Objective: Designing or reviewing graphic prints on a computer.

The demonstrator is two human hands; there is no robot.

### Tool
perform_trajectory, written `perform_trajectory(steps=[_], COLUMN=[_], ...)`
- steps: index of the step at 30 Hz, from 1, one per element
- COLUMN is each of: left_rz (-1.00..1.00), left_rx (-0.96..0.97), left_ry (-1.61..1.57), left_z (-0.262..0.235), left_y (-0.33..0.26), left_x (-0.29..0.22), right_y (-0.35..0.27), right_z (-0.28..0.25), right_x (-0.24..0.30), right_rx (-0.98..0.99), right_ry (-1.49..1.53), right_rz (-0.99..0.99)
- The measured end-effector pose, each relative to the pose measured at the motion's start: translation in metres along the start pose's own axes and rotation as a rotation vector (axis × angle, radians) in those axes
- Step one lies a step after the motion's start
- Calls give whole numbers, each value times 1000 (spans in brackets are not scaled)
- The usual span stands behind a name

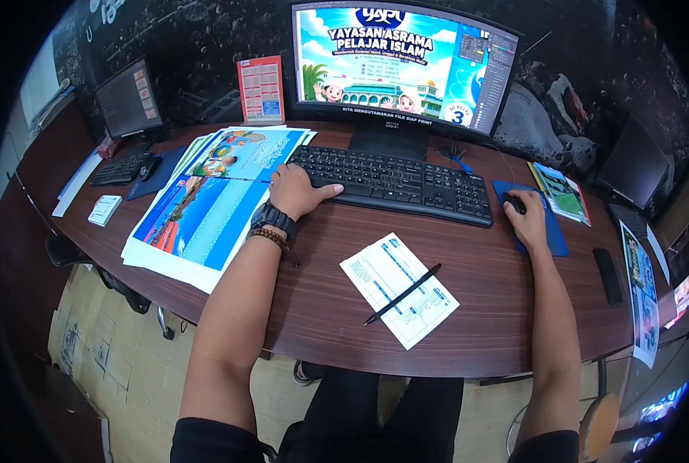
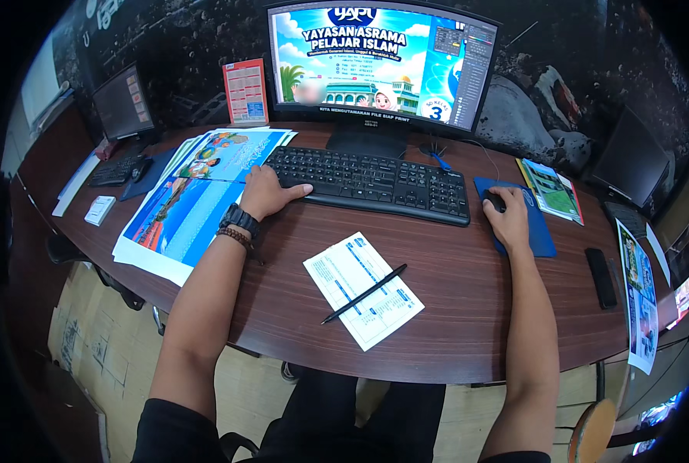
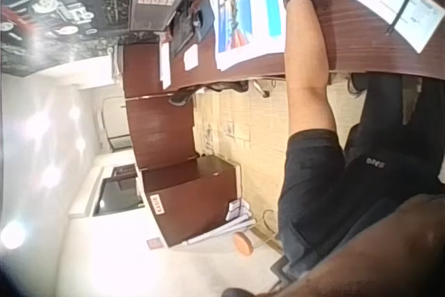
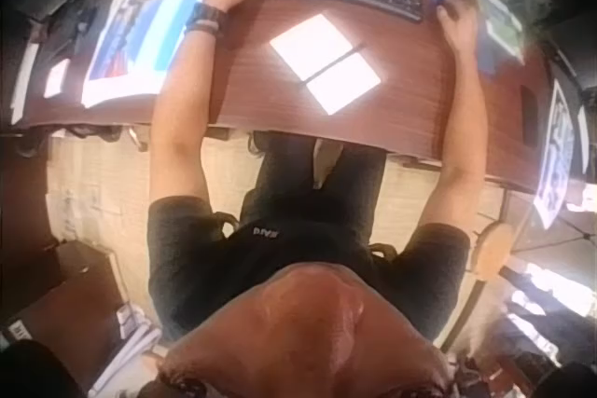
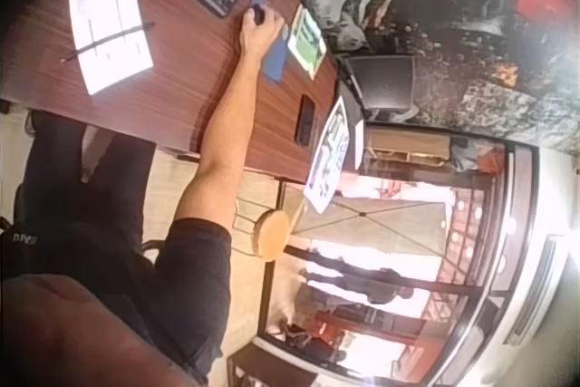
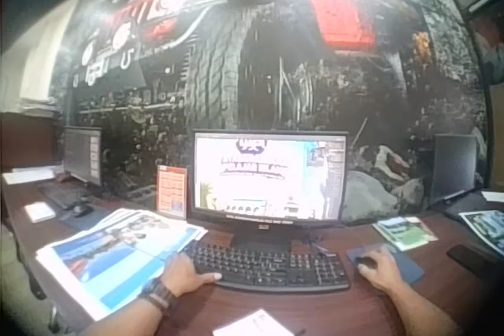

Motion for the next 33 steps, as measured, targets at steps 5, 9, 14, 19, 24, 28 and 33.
perform_trajectory(steps=[5, 9, 14, 19, 24, 28, 33], left_rz=[-70, -85, -66, -87, -89, -81, -87], left_rx=[121, 115, 57, 44, 30, 45, 37], left_ry=[-4, 8, -21, -22, -61, -114, -105], left_z=[-2, -2, 0, -4, -6, -10, -10], left_y=[1, 1, 2, -1, -6, -9, -8], left_x=[-2, -2, -4, -3, -4, -8, -7], right_y=[0, 1, 0, -6, -19, -25, -26], right_z=[0, 1, -2, 8, 39, 52, 52], right_x=[0, -1, -2, 61, 131, 135, 135], right_rx=[6, 6, 0, 42, 305, 397, 400], right_ry=[5, 4, -21, -45, 33, -79, -67], right_rz=[24, 18, 33, -216, -385, -354, -332])
Point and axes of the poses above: each hand's wrist, its own y-axis towards the middle knuckle, its own z-axis out of the palm, x = y × z, the point moved 3 cm from there along y, towards the middle knuckle, and after that the axes turned 5 degrees about x, right-handed, at the moved point
